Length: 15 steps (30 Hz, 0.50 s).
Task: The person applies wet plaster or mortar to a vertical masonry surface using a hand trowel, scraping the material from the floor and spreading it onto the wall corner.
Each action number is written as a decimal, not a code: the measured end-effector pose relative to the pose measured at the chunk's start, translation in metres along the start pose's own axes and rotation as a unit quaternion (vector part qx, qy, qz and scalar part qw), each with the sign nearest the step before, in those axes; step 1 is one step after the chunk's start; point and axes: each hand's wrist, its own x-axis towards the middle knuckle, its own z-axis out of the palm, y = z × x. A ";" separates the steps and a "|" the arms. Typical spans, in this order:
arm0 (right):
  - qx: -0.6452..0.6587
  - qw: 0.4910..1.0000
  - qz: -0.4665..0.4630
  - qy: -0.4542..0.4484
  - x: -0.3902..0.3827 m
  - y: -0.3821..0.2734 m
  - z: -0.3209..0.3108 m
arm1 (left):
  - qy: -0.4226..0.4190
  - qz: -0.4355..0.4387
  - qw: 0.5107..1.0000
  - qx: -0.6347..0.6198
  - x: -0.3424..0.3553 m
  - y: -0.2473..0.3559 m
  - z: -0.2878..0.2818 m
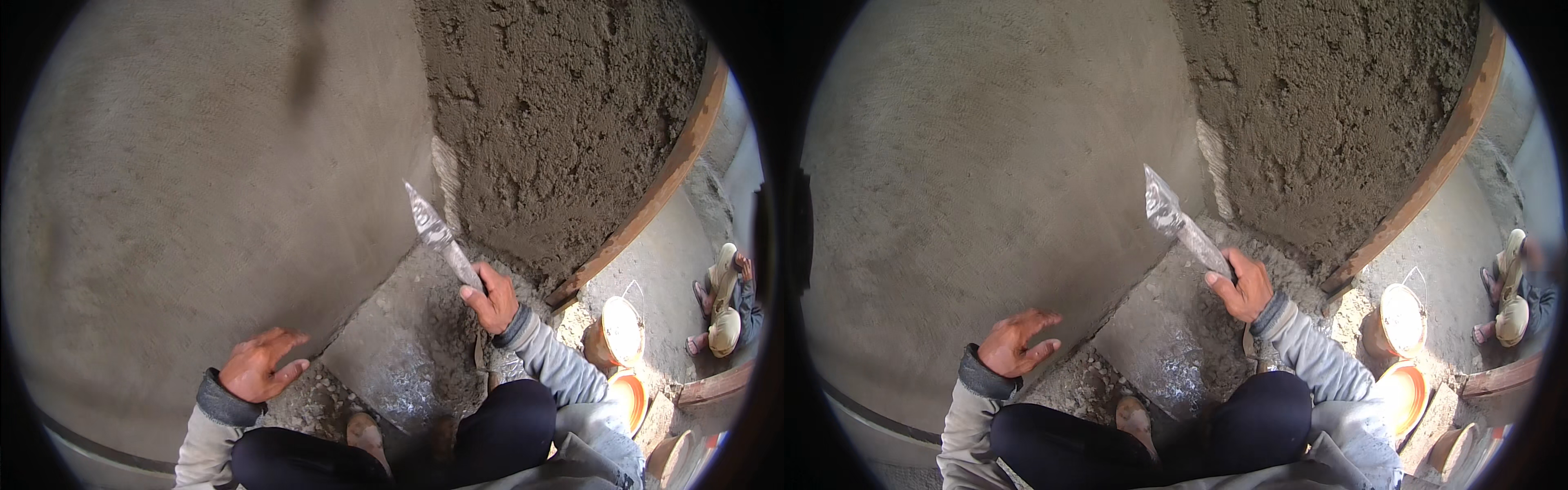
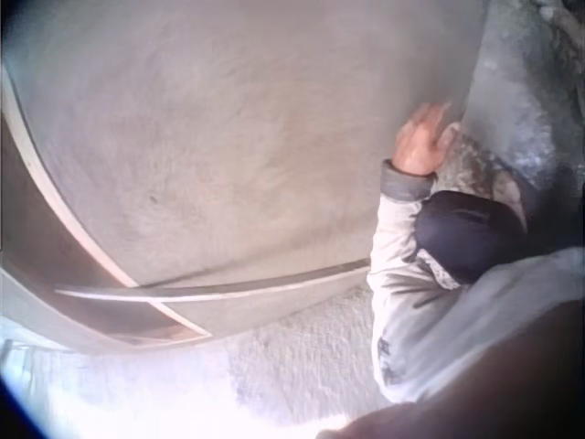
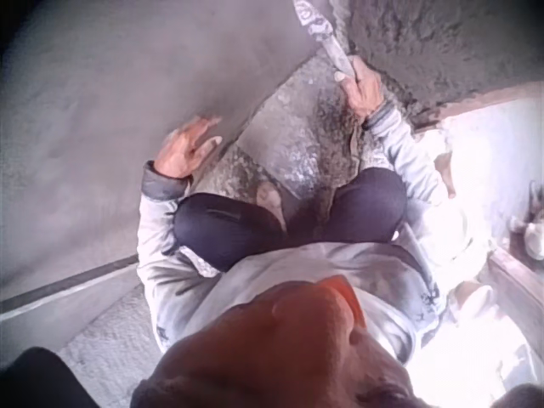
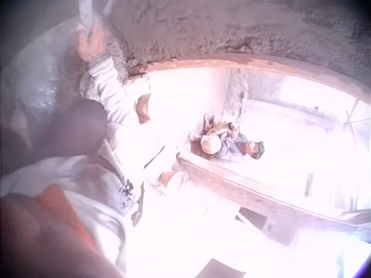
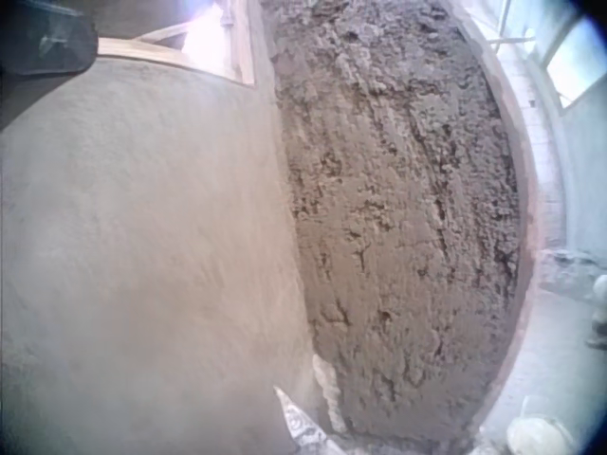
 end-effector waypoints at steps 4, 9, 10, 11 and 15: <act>-0.042 0.991 -0.093 0.092 0.061 -0.038 0.000 | 0.081 0.142 0.985 0.052 0.012 0.017 -0.030; -0.030 0.971 -0.130 0.199 0.127 -0.062 0.006 | 0.268 0.170 0.943 0.100 0.009 0.009 -0.056; -0.012 0.968 -0.123 0.220 0.136 -0.054 0.018 | 0.302 0.156 0.936 0.092 0.005 0.001 -0.058; -0.003 0.964 -0.097 0.247 0.140 -0.043 0.034 | 0.352 0.151 0.920 0.083 -0.002 -0.008 -0.061; 0.086 0.939 0.022 0.332 0.134 0.018 0.108 | 0.522 0.157 0.812 0.206 -0.054 -0.049 -0.086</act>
